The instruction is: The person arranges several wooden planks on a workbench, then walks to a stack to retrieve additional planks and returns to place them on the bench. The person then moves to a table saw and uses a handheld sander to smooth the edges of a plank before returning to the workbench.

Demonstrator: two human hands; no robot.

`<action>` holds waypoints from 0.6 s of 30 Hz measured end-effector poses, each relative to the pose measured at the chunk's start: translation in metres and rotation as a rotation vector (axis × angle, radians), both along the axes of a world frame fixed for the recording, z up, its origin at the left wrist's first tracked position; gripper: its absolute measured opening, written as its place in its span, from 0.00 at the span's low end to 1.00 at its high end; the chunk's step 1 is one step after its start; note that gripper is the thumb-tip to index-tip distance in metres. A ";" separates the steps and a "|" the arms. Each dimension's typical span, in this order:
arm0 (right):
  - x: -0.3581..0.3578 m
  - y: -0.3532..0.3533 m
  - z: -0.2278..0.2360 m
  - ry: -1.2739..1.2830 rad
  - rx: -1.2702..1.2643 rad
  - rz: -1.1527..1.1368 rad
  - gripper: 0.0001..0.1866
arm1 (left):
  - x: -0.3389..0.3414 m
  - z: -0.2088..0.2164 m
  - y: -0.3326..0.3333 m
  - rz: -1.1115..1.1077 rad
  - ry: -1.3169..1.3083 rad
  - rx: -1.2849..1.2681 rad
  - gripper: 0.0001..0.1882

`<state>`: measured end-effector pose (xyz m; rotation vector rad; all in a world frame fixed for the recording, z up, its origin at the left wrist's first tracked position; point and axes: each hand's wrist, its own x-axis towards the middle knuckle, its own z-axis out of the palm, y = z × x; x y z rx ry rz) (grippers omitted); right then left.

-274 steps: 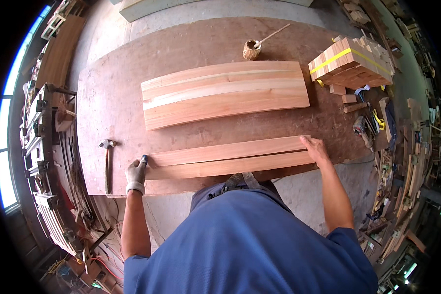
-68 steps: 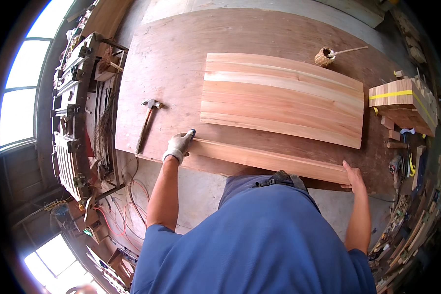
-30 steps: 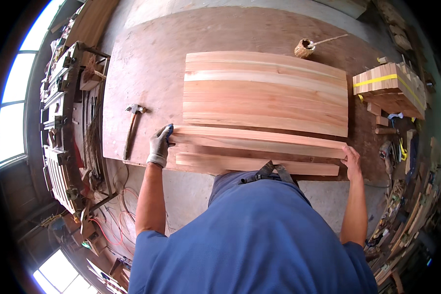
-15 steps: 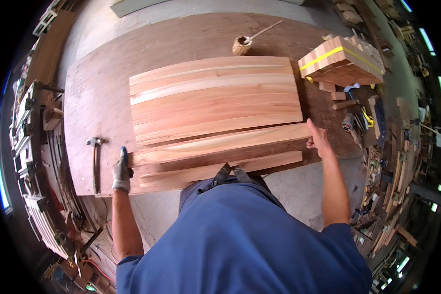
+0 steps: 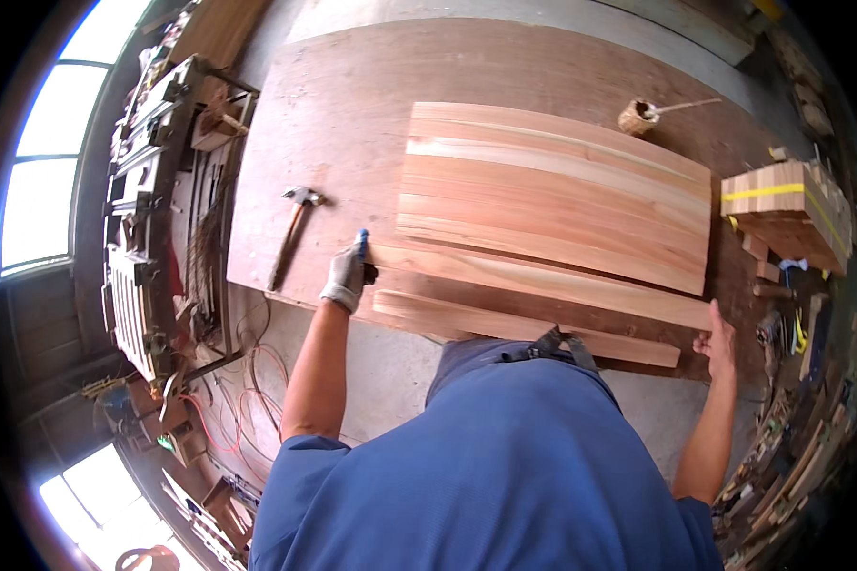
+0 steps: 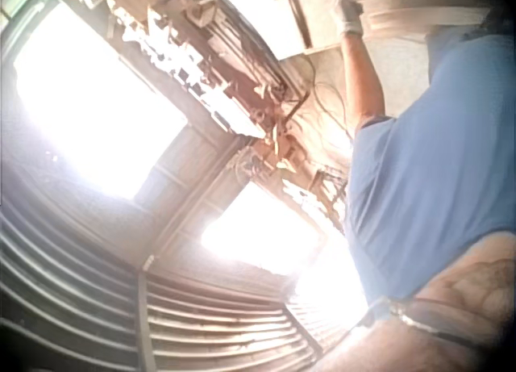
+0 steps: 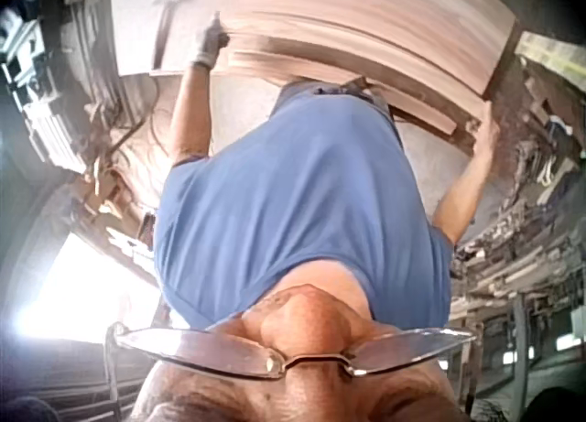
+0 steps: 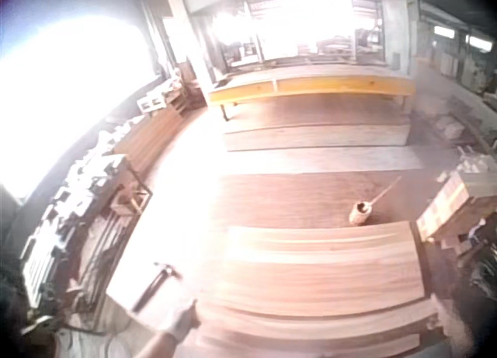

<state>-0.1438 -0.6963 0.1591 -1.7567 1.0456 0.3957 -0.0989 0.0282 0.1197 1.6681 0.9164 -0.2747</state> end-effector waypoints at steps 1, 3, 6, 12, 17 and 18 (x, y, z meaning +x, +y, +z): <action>0.001 -0.003 0.001 0.006 -0.019 0.020 0.34 | -0.002 -0.005 0.000 0.058 -0.004 -0.068 0.25; 0.004 -0.005 0.000 0.026 -0.040 0.049 0.35 | -0.006 -0.007 0.002 0.100 -0.013 -0.172 0.21; 0.008 -0.003 0.003 0.064 -0.029 0.013 0.35 | -0.010 -0.014 0.004 0.152 -0.069 -0.267 0.20; 0.004 -0.002 -0.001 -0.086 0.193 -0.054 0.29 | -0.012 -0.022 0.010 0.280 -0.146 -0.489 0.16; -0.008 -0.009 -0.006 -0.177 0.334 0.024 0.22 | -0.012 -0.018 0.006 0.217 -0.243 -0.595 0.19; -0.008 -0.004 -0.003 -0.174 0.341 0.039 0.22 | -0.013 -0.020 0.010 0.211 -0.249 -0.596 0.19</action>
